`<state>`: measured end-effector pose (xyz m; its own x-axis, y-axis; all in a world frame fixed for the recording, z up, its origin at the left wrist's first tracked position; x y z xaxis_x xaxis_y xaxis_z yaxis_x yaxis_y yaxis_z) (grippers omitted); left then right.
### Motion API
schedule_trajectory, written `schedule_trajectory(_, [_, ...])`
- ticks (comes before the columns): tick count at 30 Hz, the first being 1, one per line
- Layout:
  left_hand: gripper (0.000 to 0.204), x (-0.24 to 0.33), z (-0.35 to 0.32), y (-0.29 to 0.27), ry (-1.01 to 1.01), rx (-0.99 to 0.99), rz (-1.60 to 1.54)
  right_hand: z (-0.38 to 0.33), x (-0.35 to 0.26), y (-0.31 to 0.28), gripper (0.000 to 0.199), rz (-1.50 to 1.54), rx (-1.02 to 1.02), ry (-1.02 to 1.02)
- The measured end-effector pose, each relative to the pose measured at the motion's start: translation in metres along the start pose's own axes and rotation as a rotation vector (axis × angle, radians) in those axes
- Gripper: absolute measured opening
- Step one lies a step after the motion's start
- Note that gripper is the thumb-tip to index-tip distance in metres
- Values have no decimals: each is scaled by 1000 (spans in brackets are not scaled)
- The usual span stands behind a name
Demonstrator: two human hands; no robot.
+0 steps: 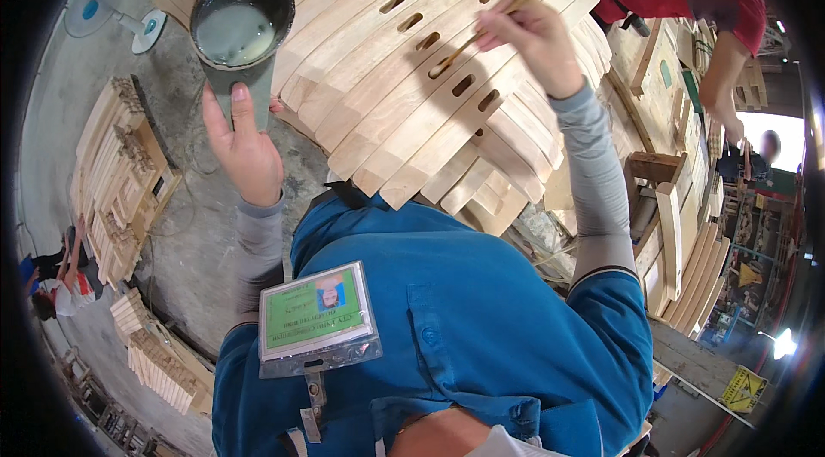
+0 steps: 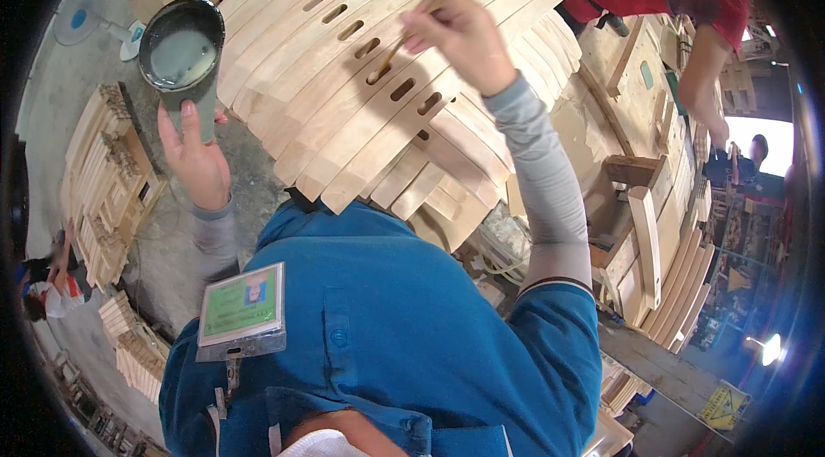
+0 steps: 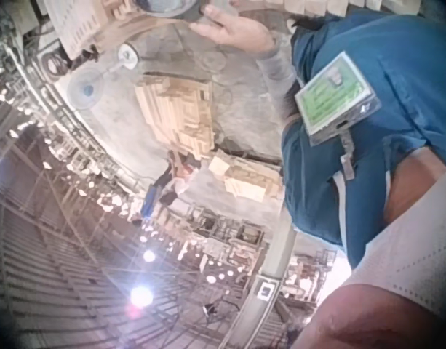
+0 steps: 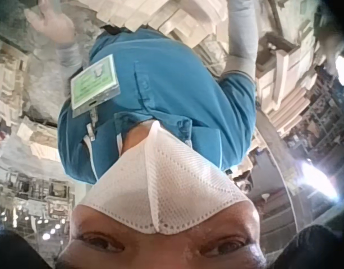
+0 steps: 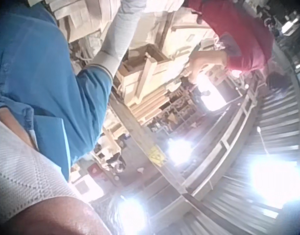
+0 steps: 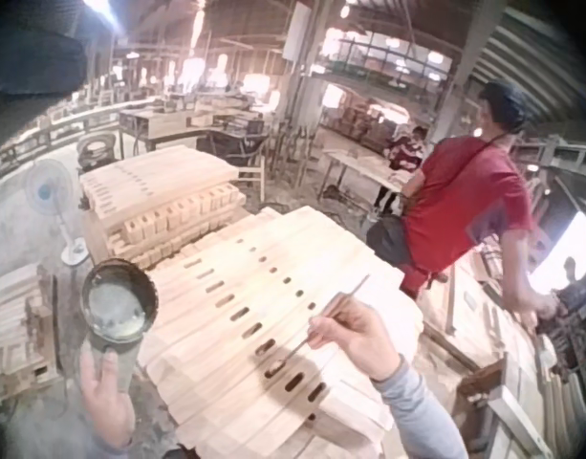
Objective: The person applies a light-colored liquid to the slots of stacked wooden chair parts using a small brush and container. They repeatedly dip the brush into the container and apply the liquid to multiple pieces, then stack the treated parts on a pile.
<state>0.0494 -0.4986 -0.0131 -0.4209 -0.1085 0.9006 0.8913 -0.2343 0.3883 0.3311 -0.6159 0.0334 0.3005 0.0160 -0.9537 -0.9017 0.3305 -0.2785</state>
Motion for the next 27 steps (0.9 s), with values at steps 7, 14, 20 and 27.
schedule_trajectory(7, [35,5,0,-7,25,-35,9,-3,-27,21,19,-678,87,-265])
schedule_trajectory(14, [34,8,-1,-3,42,-39,9,1,-26,23,12,-625,-38,-199])
schedule_trajectory(20, [34,6,-2,0,20,-51,30,-10,-39,53,23,-609,-74,-332])
schedule_trajectory(27, [34,6,-2,1,-7,-90,38,0,-30,21,24,-607,29,-308])
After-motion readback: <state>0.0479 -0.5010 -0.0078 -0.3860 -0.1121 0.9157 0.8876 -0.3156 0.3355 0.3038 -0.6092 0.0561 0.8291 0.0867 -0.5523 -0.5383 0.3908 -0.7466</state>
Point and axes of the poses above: each hand's wrist, its own z-axis towards the middle knuckle, its own y-axis out of the palm, x = y × z, the point moved 6 cm from there along z, towards the middle knuckle, and after that the axes turned 1 degree about -z, right-handed, at the moved point
